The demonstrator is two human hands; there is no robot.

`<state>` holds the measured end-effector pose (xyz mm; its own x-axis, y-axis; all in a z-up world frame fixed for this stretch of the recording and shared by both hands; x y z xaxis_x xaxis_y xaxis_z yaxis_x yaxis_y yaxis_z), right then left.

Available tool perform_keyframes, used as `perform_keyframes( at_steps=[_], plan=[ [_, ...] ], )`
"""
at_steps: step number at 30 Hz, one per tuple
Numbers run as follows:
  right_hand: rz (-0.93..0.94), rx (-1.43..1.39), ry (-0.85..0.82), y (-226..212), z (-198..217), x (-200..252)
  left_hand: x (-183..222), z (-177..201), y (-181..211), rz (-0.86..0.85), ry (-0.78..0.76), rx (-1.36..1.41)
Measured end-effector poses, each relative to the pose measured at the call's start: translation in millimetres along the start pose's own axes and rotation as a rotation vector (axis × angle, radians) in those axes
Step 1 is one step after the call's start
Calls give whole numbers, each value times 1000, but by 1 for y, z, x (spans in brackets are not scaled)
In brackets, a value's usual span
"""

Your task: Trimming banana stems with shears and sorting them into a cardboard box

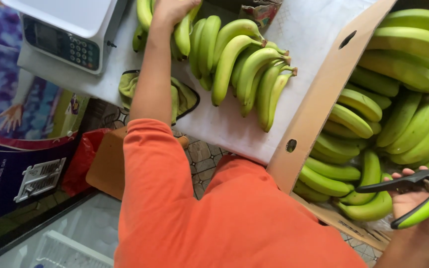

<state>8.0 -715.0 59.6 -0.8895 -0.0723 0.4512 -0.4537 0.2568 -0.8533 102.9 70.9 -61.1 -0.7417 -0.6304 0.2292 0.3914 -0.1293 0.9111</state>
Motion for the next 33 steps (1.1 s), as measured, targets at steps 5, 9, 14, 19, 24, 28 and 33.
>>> perform_keyframes(
  at_steps=[5, 9, 14, 19, 24, 28, 33],
  plan=[
    [21, 30, 6, -4, -7, 2, 1, -27, 14, 23, 168, -585],
    [5, 31, 48, -3, -3, -1, 56, -43, 57, 196, 118, -655],
    [-48, -44, 79, -9, -19, 3, 57, -46, 48, 34, 241, -673],
    [-62, -111, 85, -6, -23, 7, 32, -51, 1, -200, 243, -716],
    [-48, -234, -29, -11, -12, 14, 135, -51, 86, -647, 330, -547],
    [-16, -253, -88, -33, 5, 24, 320, -67, 254, -822, -259, 32],
    [23, -283, -114, -53, 36, 31, 408, -127, 282, -898, -518, 75]
  ],
)
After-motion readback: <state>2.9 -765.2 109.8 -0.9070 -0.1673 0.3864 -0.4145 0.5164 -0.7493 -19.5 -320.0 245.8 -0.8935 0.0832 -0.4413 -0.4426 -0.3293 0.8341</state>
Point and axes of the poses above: each hand's wrist, its own x-axis away from the middle knuckle, its own z-axis out of the back of the hand, y = z × x, the point moved 4 cm from there along -x, towards the middle knuckle, and after that the axes turned 4 degrees about x, right-handed, at the moved point
